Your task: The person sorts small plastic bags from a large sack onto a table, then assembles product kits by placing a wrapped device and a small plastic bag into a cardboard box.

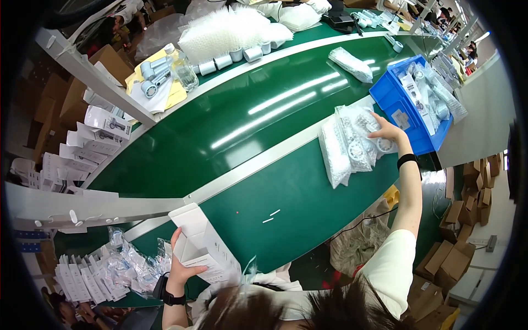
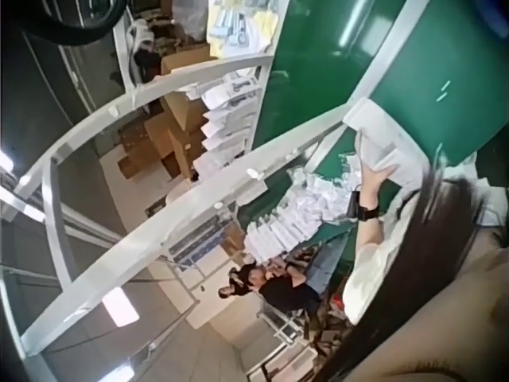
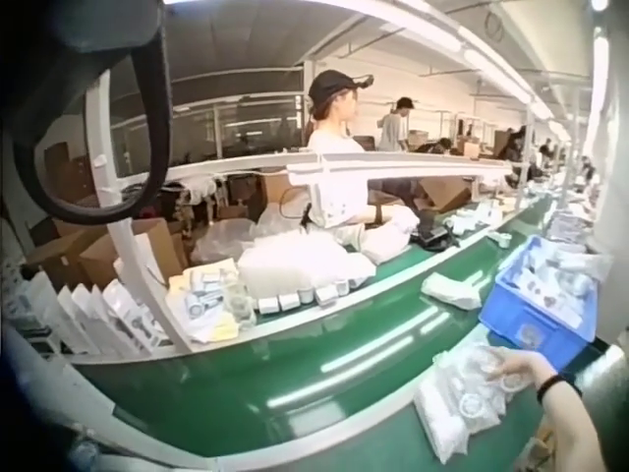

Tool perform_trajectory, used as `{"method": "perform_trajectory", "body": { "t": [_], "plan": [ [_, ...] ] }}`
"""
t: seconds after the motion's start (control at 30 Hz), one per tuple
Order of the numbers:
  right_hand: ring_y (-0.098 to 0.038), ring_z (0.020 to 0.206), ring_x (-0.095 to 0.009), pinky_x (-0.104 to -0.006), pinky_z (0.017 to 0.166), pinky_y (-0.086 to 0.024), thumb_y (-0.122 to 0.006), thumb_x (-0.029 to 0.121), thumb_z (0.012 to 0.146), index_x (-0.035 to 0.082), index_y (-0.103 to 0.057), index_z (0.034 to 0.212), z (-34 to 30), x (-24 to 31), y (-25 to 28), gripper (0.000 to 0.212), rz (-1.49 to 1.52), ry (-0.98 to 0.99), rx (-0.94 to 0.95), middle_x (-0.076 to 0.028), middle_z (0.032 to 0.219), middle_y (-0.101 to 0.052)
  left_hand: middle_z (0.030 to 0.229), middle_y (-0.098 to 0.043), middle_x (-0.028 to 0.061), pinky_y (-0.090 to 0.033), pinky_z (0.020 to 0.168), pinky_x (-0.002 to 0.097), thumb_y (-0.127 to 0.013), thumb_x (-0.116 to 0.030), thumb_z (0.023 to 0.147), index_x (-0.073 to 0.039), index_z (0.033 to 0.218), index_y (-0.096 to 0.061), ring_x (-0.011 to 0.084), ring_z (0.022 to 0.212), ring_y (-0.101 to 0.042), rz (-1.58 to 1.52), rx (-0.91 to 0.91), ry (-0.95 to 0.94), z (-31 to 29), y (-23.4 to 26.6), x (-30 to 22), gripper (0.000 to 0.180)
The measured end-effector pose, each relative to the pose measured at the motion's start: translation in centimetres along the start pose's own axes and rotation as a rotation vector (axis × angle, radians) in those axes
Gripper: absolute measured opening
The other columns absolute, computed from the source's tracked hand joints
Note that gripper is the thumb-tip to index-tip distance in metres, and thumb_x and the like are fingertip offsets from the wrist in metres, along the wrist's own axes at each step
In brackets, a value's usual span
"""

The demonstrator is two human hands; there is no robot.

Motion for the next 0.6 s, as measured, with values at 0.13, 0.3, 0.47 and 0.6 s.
{"method": "perform_trajectory", "body": {
  "t": [0.13,0.3,0.47,0.6],
  "plan": [
    [-0.035,0.117,-0.031,-0.0348,0.096,-0.03,-0.073,0.039,0.057,0.013,-0.029,0.132,-1.3,2.5,-3.9,0.091,-0.164,0.133,0.038,-0.017,0.128,-0.032,0.126,-0.036,0.0113,-0.033,0.094,0.0367,-0.08,-0.008,0.049,-0.012,0.134,-0.011,0.024,0.114,-0.039,0.076,0.091,-0.065,0.3,0.7,-0.6,0.109],
    [-0.044,0.105,-0.031,-0.0341,0.089,-0.037,-0.072,0.038,0.057,0.012,-0.038,0.127,-4.8,8.7,-10.1,0.083,-0.213,0.342,0.109,-0.015,0.113,-0.041,0.125,-0.036,0.0114,-0.033,0.094,0.0365,-0.079,-0.007,0.05,-0.012,0.133,-0.013,0.024,0.115,-0.038,0.071,0.121,-0.121,-1.7,1.9,-0.6,0.106],
    [-0.046,0.102,-0.032,-0.0356,0.087,-0.039,-0.072,0.038,0.057,0.014,-0.039,0.127,-8.7,14.6,-16.8,0.081,-0.248,0.433,0.158,-0.015,0.112,-0.041,0.124,-0.035,0.0111,-0.033,0.094,0.0362,-0.079,-0.009,0.051,-0.011,0.13,-0.018,0.0238,0.114,-0.038,0.148,0.087,-0.163,-4.9,4.6,-0.8,0.1],
    [-0.047,0.099,-0.029,-0.0336,0.086,-0.039,-0.073,0.033,0.056,0.013,-0.038,0.126,-12.2,19.3,-21.1,0.081,-0.296,0.427,0.201,-0.013,0.109,-0.041,0.124,-0.032,0.0114,-0.033,0.093,0.036,-0.079,-0.013,0.054,-0.011,0.128,-0.022,0.0238,0.113,-0.038,0.353,-0.02,-0.271,-8.2,8.6,-1.3,0.093]
  ]
}}
Point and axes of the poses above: each hand's wrist, its own z-axis towards the middle knuckle, its own y-axis out of the back of the hand, x = y × z, the point moved 5 cm from there along z, towards the middle knuckle
